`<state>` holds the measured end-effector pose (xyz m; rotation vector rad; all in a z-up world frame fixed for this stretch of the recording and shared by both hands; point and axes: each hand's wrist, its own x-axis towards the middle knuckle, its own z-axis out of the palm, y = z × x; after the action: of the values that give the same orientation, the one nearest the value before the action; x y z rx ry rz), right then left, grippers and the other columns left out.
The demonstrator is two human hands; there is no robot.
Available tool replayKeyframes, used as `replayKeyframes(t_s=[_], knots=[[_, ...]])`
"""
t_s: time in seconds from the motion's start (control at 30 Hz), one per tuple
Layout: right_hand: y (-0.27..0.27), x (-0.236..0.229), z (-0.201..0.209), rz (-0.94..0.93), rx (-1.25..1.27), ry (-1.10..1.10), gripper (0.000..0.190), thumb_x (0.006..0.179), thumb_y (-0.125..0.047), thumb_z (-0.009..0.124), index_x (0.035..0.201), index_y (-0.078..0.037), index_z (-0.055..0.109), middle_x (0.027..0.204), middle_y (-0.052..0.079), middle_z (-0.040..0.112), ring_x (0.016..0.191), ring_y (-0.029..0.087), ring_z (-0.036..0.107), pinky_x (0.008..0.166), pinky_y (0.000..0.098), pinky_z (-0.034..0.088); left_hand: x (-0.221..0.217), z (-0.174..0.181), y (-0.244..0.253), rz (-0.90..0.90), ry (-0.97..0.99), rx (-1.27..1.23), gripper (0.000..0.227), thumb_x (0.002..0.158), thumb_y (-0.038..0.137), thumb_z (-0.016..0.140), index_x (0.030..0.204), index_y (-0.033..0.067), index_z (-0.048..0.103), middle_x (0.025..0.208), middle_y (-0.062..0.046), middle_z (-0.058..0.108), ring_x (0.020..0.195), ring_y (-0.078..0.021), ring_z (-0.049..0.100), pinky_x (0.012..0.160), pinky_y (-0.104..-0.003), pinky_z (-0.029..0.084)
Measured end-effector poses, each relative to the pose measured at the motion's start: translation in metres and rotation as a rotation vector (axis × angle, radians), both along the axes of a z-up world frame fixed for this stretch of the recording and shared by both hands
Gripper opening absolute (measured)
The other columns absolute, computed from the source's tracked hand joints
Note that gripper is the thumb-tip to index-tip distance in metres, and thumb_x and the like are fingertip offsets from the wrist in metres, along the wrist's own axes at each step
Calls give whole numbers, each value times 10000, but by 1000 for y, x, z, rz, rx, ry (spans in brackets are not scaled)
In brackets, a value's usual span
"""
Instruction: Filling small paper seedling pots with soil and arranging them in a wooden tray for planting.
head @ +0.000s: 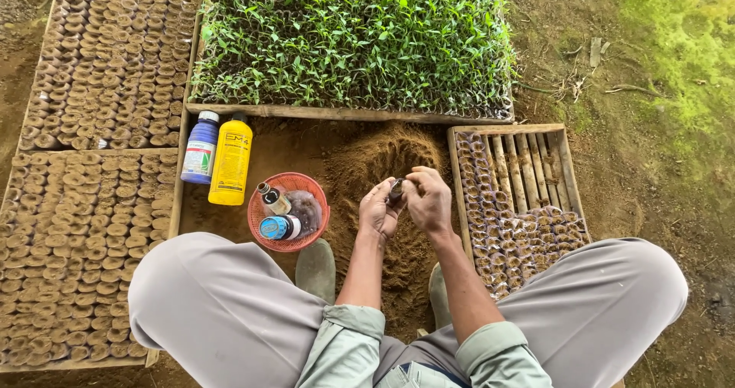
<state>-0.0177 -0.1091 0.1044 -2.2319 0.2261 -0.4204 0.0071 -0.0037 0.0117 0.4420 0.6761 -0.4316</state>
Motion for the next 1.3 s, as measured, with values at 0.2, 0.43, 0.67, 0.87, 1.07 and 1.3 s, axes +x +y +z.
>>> replayKeyframes(t_s=[0.2,0.43,0.67,0.87,1.07,1.3], knots=[[-47,-24,-116,-172,-176,299,156,918,-194,701,1035,-103,751,1065,139,708,951,285,729,819,418,624,-1,-5,7,65,16,-20,211,997,137,683,1120,-34,701,1050,-288,725,896,-370,766,781,-422,697],[-28,-83,-201,51,-818,667,642,975,-307,656,1436,80,433,1481,367,422,1420,468,429,1251,515,262,-1,11,16,87,24,-26,217,1028,161,627,1110,-27,699,1031,-320,717,874,-388,764,757,-397,701],[44,-113,-150,364,-1071,689,543,1084,-345,440,1411,83,510,1381,364,536,1337,422,534,1164,497,367,3,13,15,83,14,-64,216,1048,172,580,1159,19,684,1102,-314,714,938,-412,753,833,-469,684],[32,-131,-202,413,-1146,329,350,904,-97,537,1186,88,630,1022,206,593,882,288,667,674,296,606,2,18,16,75,-9,-90,224,1065,172,546,1202,28,650,1146,-302,711,975,-412,747,871,-490,668],[17,-96,-174,218,-567,587,116,851,0,573,790,-39,663,736,127,628,711,318,725,600,441,632,3,19,15,92,-41,-111,260,1082,161,498,1262,41,640,1196,-306,695,1017,-423,734,883,-492,663],[-12,-13,-54,-302,478,390,126,749,-37,727,804,-137,781,624,78,692,552,161,678,579,313,591,5,7,12,87,-70,-80,280,1080,144,493,1303,51,634,1215,-309,687,1033,-417,731,886,-484,662]])
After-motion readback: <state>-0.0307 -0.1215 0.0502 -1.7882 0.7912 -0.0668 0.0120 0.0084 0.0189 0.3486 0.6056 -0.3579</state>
